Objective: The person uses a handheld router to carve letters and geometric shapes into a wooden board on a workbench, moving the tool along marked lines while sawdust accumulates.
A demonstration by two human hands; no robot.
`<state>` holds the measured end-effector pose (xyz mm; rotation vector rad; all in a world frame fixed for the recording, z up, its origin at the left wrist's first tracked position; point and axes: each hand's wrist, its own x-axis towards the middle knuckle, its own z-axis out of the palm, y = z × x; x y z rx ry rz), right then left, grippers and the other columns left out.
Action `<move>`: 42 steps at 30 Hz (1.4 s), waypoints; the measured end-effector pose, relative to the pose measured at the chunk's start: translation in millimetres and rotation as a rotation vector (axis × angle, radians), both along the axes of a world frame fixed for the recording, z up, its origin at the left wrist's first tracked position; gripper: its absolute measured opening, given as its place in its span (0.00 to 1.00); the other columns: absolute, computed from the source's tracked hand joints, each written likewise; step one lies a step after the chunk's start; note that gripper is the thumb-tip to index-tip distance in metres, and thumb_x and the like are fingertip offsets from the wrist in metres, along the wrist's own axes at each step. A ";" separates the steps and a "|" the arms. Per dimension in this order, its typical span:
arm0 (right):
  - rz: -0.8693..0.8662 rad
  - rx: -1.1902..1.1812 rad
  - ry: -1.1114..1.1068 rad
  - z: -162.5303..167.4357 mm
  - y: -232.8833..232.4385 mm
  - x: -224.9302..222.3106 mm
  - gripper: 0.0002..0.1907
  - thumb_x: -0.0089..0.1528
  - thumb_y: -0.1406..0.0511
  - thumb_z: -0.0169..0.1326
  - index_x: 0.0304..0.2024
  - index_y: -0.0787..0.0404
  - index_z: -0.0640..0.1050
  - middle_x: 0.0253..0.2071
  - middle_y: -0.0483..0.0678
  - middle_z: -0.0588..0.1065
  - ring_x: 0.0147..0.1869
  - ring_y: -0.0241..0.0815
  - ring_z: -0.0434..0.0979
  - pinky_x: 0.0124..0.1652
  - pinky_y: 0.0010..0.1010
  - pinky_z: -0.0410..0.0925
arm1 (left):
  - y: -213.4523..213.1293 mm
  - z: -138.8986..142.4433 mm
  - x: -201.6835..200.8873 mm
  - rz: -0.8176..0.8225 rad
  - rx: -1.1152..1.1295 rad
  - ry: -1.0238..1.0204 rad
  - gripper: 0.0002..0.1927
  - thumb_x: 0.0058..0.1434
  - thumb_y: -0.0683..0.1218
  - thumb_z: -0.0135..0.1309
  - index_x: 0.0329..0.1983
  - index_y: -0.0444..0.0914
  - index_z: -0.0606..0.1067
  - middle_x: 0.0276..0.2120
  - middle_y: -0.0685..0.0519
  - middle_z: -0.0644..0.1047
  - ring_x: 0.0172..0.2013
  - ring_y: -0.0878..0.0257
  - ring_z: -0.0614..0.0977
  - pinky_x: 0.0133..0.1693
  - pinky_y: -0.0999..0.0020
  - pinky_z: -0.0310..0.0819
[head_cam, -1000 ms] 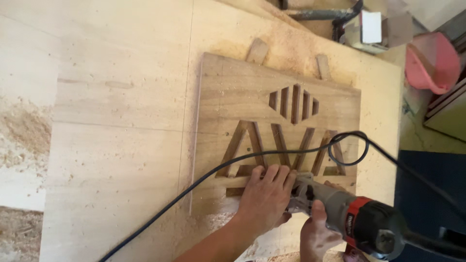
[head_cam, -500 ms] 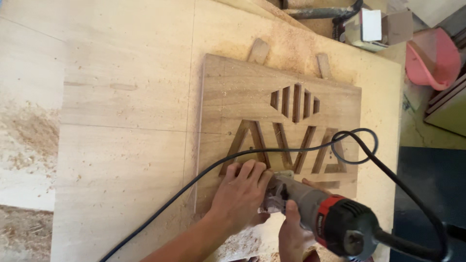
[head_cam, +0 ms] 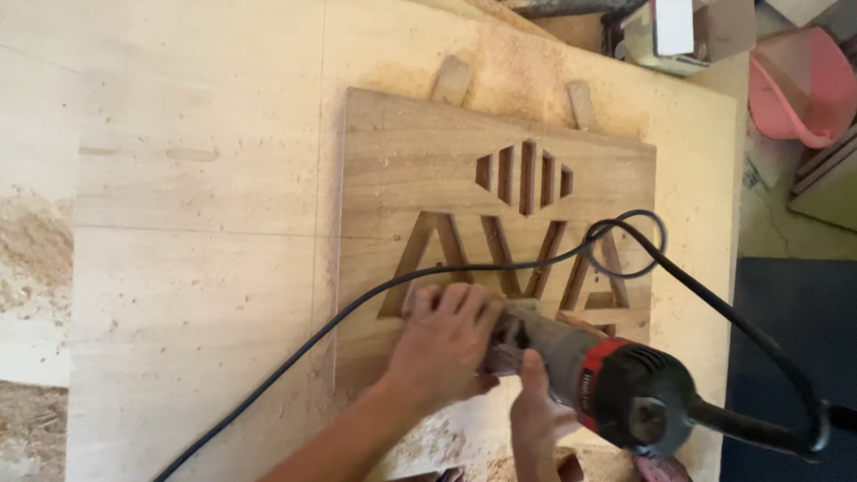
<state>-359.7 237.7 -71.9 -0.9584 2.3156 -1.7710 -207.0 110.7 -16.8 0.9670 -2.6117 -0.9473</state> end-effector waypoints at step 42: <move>0.046 -0.214 -0.224 24.0 -8.8 -13.8 0.32 0.59 0.65 0.64 0.62 0.68 0.66 0.54 0.53 0.72 0.56 0.47 0.75 0.59 0.42 0.70 | 9.9 6.2 -13.5 -0.041 0.018 0.050 0.54 0.39 0.61 0.70 0.68 0.37 0.62 0.53 0.47 0.68 0.55 0.54 0.68 0.54 0.50 0.60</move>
